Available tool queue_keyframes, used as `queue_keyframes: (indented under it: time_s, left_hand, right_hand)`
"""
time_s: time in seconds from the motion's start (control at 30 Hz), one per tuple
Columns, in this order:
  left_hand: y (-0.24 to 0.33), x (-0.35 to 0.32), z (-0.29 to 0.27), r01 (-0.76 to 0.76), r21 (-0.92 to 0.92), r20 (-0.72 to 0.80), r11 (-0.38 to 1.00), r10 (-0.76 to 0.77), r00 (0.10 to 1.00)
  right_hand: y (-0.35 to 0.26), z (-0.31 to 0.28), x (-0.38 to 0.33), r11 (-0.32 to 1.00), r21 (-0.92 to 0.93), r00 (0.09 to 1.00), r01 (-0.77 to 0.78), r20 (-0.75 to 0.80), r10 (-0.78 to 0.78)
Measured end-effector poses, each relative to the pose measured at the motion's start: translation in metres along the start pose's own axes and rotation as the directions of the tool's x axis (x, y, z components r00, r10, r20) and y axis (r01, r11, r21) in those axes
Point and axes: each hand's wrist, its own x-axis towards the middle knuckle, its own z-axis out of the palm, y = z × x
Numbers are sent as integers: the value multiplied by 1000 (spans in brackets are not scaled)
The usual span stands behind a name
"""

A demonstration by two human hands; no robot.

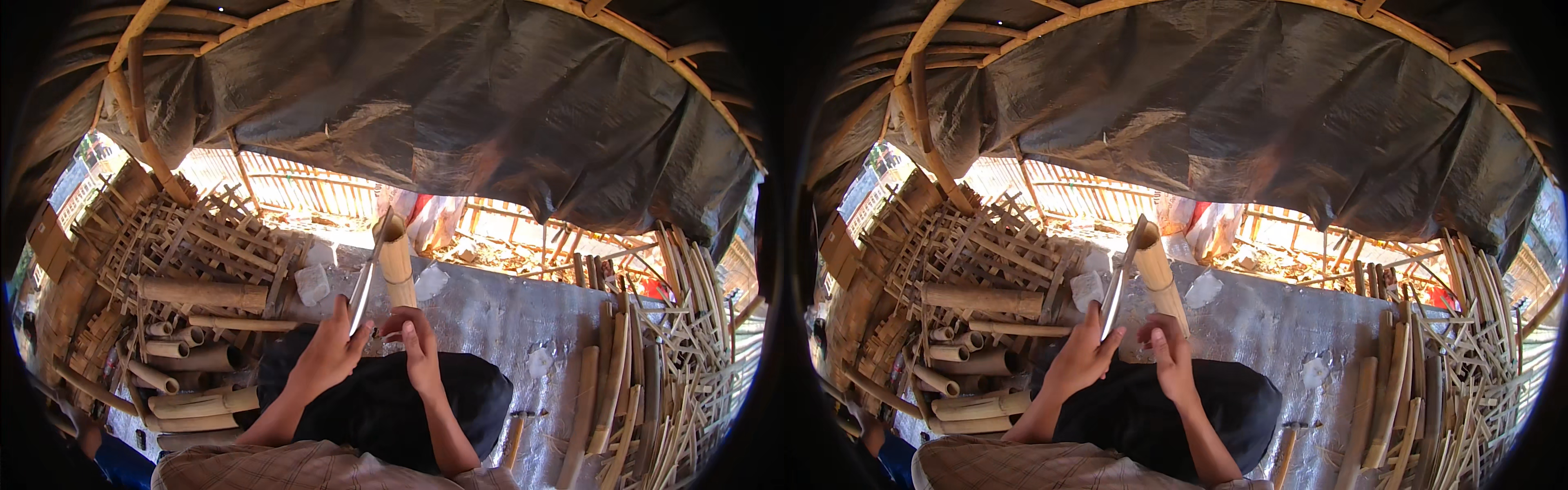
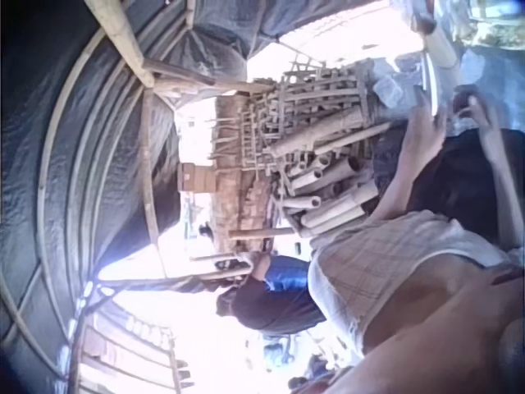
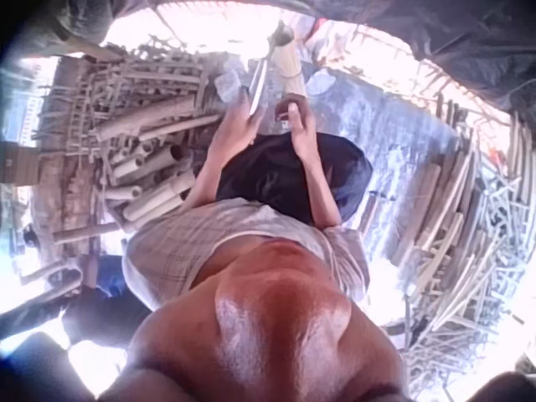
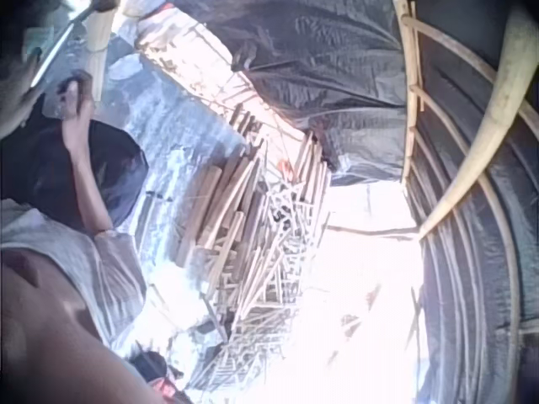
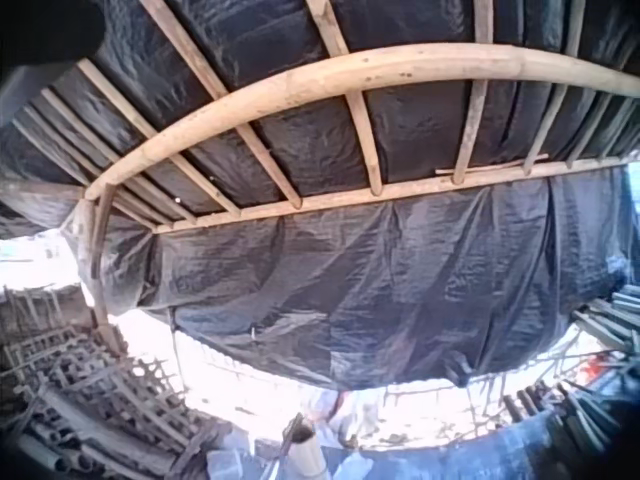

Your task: The person crafts objects from bamboo by using a chisel and a hammer to shape and hollow out bamboo sections, then positions and fits the resulting pieces together while sitting on the ground.

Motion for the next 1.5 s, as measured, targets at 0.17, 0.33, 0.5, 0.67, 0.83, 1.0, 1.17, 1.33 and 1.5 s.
queue_keyframes:
  time_s: [0.17,0.33,0.5,0.67,0.83,1.0,1.17,1.33,1.5]
  left_hand:
    - [-7,-5,37,-358,-99,3,929,360,933]
    - [0,-16,31,-201,-347,390,916,336,857]
    - [-27,33,-7,-342,-206,41,917,357,933]
    - [-37,108,5,-606,-339,-154,720,593,791]
    - [-46,149,37,-489,-722,29,489,728,685]
    - [-52,152,50,-394,-685,157,613,652,742]
    - [-45,144,66,-332,-644,51,690,471,880]
    - [-37,138,69,-307,-745,66,592,523,850]
    - [-46,142,73,-460,-701,-24,546,626,780]
  right_hand:
    - [-83,39,-2,801,-590,995,-102,-50,90]
    - [-68,13,-11,709,-705,986,17,-104,-127]
    - [-63,7,-26,602,-797,987,-48,-131,-95]
    - [-76,29,-32,470,-881,967,49,-75,-243]
    - [-87,46,-31,570,-815,994,-105,-110,27]
    - [-94,43,-33,616,-785,992,-71,-118,-36]
    - [-102,40,-29,583,-805,983,-108,-173,-57]
    - [-94,29,-28,535,-843,984,-57,-137,-112]
    - [-97,21,-32,499,-852,987,-155,-158,37]
